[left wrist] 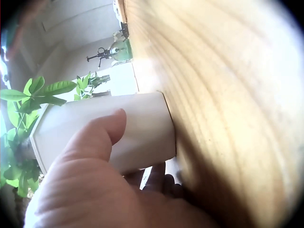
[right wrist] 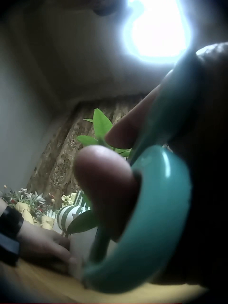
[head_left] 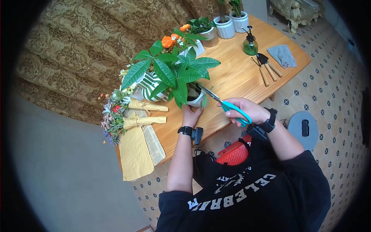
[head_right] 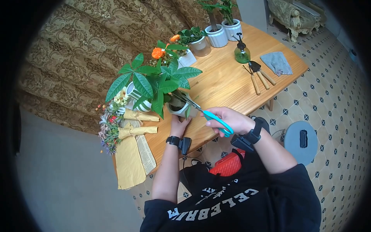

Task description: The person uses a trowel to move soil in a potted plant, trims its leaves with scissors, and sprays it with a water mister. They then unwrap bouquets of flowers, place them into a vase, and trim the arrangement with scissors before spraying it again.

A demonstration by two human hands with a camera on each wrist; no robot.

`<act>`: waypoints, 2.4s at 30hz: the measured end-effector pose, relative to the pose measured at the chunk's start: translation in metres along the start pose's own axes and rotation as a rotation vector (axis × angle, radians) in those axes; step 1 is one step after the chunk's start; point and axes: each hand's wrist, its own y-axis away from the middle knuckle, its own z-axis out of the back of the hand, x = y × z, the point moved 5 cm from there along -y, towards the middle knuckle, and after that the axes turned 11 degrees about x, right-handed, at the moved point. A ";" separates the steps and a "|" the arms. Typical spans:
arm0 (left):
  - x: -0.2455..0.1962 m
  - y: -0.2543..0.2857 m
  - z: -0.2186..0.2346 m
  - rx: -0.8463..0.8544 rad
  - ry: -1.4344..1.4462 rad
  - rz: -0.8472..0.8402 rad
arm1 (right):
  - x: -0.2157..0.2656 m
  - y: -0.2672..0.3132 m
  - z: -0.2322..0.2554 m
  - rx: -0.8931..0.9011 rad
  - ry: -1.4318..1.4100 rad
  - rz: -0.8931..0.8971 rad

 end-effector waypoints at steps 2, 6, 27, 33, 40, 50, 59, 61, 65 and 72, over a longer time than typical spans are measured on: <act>-0.013 0.000 0.000 -0.039 -0.021 0.000 | -0.013 0.002 0.006 -0.010 -0.007 0.008; -0.010 -0.002 -0.006 -0.099 -0.189 0.014 | -0.024 0.008 0.014 -0.022 -0.004 0.045; -0.013 0.004 -0.006 -0.046 0.075 0.108 | -0.023 -0.012 0.023 -0.066 0.069 0.152; -0.024 0.004 -0.007 -0.039 -0.006 0.118 | -0.015 -0.014 0.012 -0.103 0.431 0.230; -0.029 0.004 -0.005 -0.030 0.009 0.137 | -0.024 -0.010 0.012 -0.003 0.358 0.023; -0.024 0.008 -0.003 0.000 0.195 0.157 | -0.037 0.004 0.014 0.021 0.389 0.004; -0.032 0.008 -0.001 0.019 0.204 0.113 | -0.033 0.018 0.005 0.022 0.379 -0.089; -0.025 0.007 0.001 0.016 0.190 0.094 | -0.033 0.019 0.004 0.020 0.357 -0.087; -0.010 0.002 0.000 0.030 0.161 0.104 | -0.022 0.022 -0.001 0.003 0.365 -0.093; -0.020 0.004 -0.002 0.006 0.299 0.069 | -0.029 0.020 -0.001 0.003 0.389 -0.129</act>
